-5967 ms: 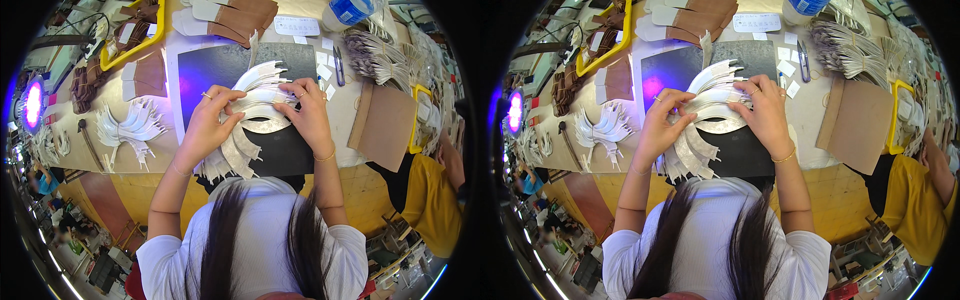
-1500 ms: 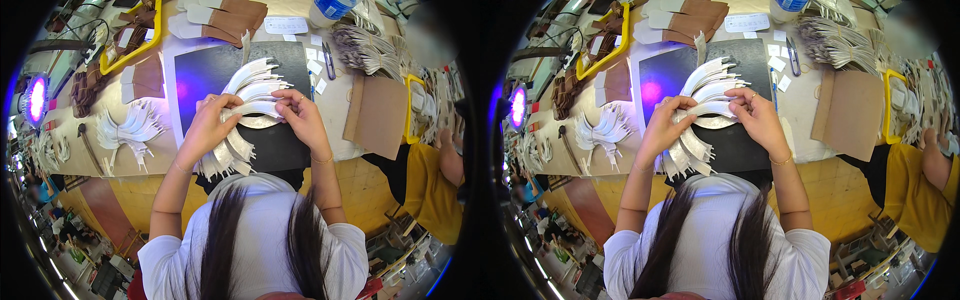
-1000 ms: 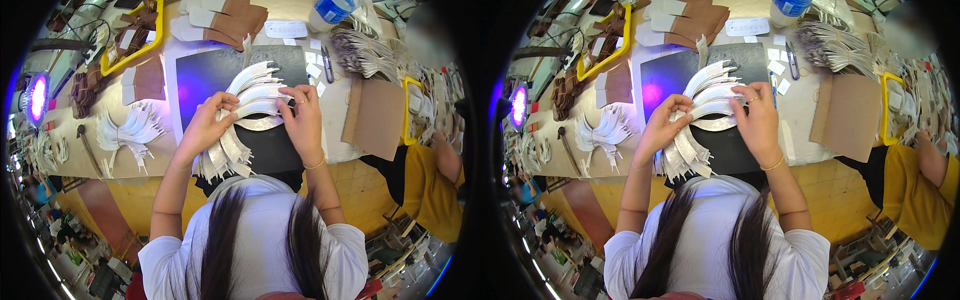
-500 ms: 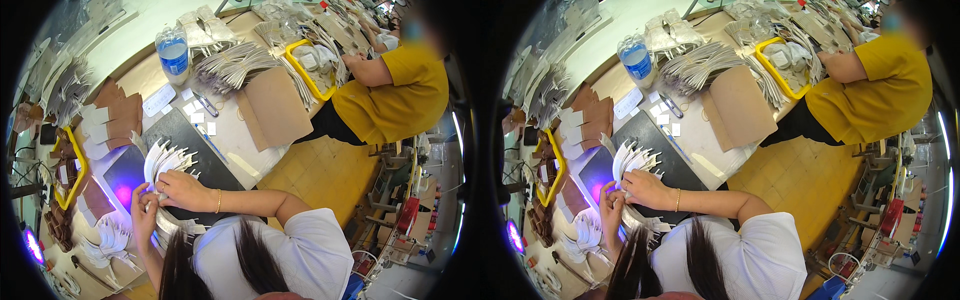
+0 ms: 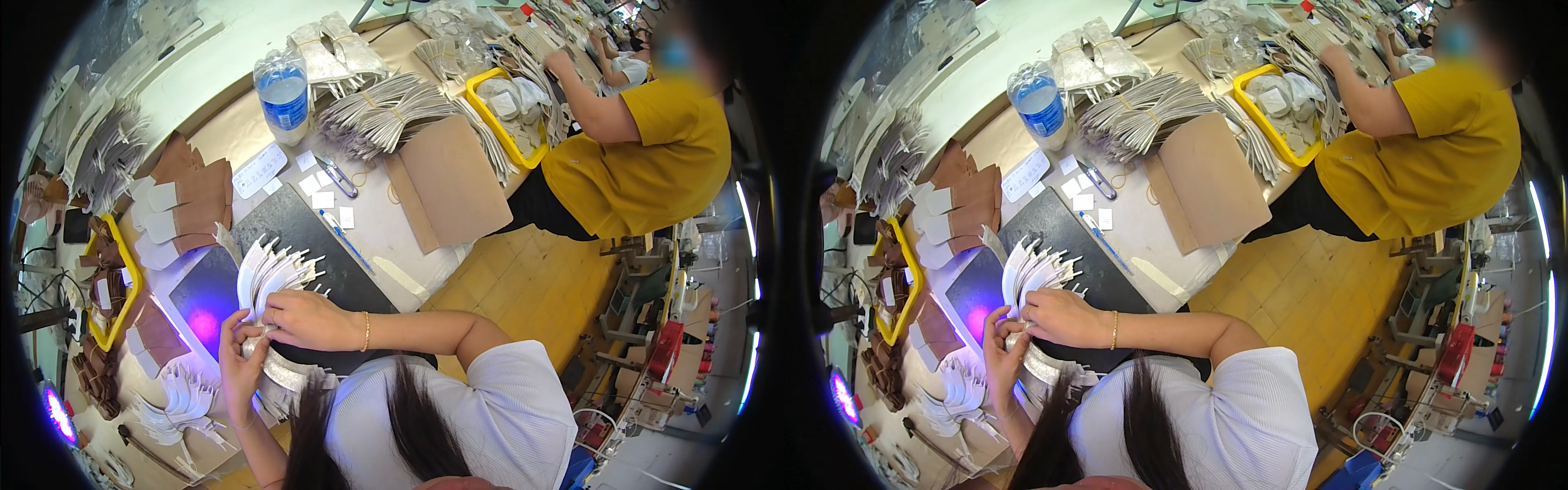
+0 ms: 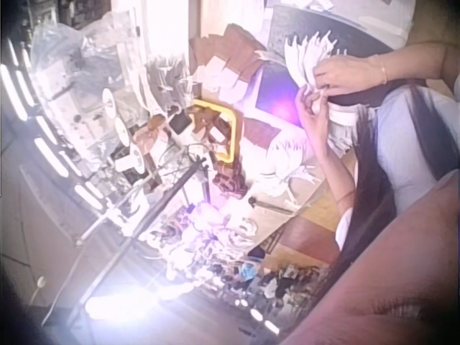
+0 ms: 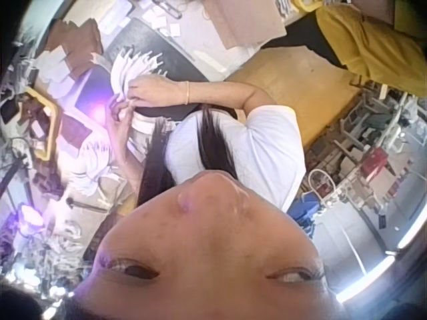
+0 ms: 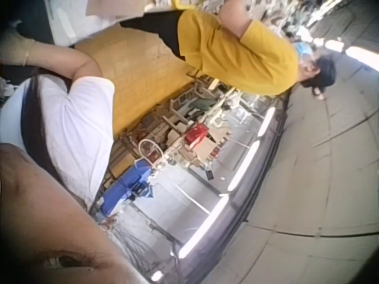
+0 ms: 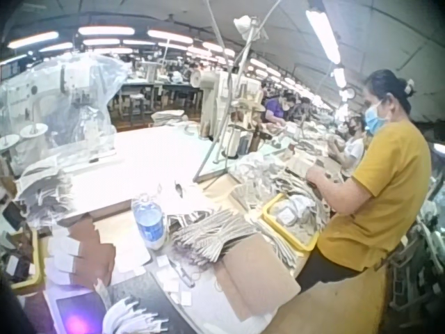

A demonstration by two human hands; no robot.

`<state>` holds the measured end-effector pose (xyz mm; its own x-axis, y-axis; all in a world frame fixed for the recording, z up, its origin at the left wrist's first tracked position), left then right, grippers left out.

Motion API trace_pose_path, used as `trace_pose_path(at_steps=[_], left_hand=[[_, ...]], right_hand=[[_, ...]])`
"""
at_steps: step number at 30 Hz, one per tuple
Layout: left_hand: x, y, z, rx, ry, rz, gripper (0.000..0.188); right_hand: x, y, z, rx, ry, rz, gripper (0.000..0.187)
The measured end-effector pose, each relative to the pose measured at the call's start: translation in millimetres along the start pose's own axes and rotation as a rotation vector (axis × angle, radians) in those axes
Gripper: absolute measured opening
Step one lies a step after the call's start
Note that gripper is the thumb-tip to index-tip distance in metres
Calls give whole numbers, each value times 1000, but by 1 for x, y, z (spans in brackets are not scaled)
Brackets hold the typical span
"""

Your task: The person repeatedly picks up white fabric strips from a pile, separates them, and places them onto a black mat on the table. The person continues this process throughout the clip, handling the strips one at a time or in small groups.

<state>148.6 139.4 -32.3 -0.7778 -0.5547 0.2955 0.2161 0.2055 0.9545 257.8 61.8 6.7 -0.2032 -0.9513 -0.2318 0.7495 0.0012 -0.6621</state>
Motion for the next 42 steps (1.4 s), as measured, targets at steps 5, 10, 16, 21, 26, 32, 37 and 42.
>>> trace_pose_path(at_steps=[5, 10, 16, 21, 26, 32, 37, 42], left_hand=[[-1, -11, 3, 64, 39, 18, 57], [0, -11, 5, 97, 63, 31, 56], [0, -12, 5, 73, 59, 10, 55], [0, -13, 5, 95, 58, -4, 51], [-1, -14, 7, 105, 84, 32, 46], [2, -9, 4, 154, 79, 26, 45], [3, -12, 5, 187, 21, 19, 41], [0, -13, 2, 205, 24, -6, 39]], right_hand=[[6, -2, -2, 93, 54, 67, 20], [6, -18, 7, 187, 122, 165, 19], [7, -24, 9, 251, 200, 165, 16], [7, -18, 4, 209, 160, 125, 13], [9, -5, 9, 60, 240, 42, 17], [6, 0, 8, -64, 145, -13, 33], [-1, 12, -5, -134, 13, -94, 42], [0, 11, -7, -88, 18, -59, 32]])
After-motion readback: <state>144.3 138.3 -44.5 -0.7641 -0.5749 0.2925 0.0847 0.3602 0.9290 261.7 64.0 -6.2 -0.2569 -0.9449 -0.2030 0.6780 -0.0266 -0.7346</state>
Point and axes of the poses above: each hand's wrist, its own x-axis away from the middle knuckle, its own z-axis out of the back of the hand, y = z × x, the point moved 10 cm from there along -x, towards the middle knuckle, and after that the axes turned 10 degrees about x, right-handed, at the moved point
